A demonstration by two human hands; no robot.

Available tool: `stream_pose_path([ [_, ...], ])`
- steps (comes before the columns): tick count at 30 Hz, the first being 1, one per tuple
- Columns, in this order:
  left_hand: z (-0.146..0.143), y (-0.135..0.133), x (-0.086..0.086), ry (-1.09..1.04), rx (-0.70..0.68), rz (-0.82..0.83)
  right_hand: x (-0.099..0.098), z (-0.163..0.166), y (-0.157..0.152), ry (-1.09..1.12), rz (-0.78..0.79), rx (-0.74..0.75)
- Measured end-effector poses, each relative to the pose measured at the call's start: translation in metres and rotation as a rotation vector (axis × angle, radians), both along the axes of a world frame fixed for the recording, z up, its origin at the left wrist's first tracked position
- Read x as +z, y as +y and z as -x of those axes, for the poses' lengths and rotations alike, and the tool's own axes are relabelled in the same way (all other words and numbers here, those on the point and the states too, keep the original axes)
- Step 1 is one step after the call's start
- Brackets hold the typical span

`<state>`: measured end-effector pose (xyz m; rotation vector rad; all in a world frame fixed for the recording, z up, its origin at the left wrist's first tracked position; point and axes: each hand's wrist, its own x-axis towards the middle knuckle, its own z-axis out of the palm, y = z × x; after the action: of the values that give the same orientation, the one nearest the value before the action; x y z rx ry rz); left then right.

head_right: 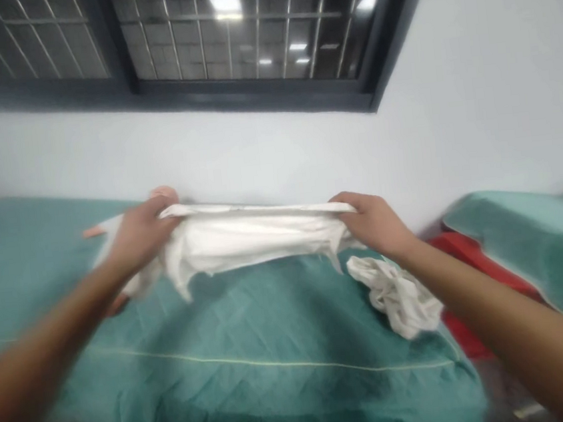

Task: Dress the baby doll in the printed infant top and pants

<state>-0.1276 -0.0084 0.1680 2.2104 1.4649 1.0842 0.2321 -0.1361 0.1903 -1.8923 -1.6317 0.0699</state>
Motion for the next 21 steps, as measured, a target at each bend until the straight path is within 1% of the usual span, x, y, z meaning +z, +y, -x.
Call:
stream_pose_path([
  [3,-0.005,0.007,-0.002,0.152,-0.053,0.126,-0.011,-0.006,-0.003,0.058,0.068,-0.052],
  [5,-0.014,0.021,-0.009,0.309,-0.099,0.174,-0.023,-0.011,0.005,0.04,0.116,-0.076],
  [8,-0.033,0.05,-0.025,0.54,-0.123,0.207,-0.045,-0.024,0.032,-0.09,0.22,-0.08],
  [10,-0.05,0.069,-0.039,0.634,-0.074,0.191,-0.061,-0.032,0.057,-0.21,0.326,-0.081],
  [12,-0.07,0.079,-0.057,0.661,0.007,0.127,-0.08,-0.032,0.082,-0.28,0.406,-0.109],
  [14,-0.093,0.078,-0.082,0.645,0.031,0.069,-0.104,-0.022,0.101,-0.325,0.425,-0.153],
  [16,-0.116,0.068,-0.111,0.624,-0.03,0.044,-0.131,-0.001,0.114,-0.379,0.387,-0.168],
  [18,-0.136,0.056,-0.14,0.598,-0.11,0.059,-0.158,0.024,0.12,-0.413,0.338,-0.087],
  [20,-0.151,0.049,-0.163,0.56,-0.147,0.07,-0.182,0.048,0.123,-0.413,0.306,-0.006],
  [21,-0.156,0.049,-0.171,0.541,-0.148,0.074,-0.191,0.056,0.125,-0.406,0.291,-0.002],
])
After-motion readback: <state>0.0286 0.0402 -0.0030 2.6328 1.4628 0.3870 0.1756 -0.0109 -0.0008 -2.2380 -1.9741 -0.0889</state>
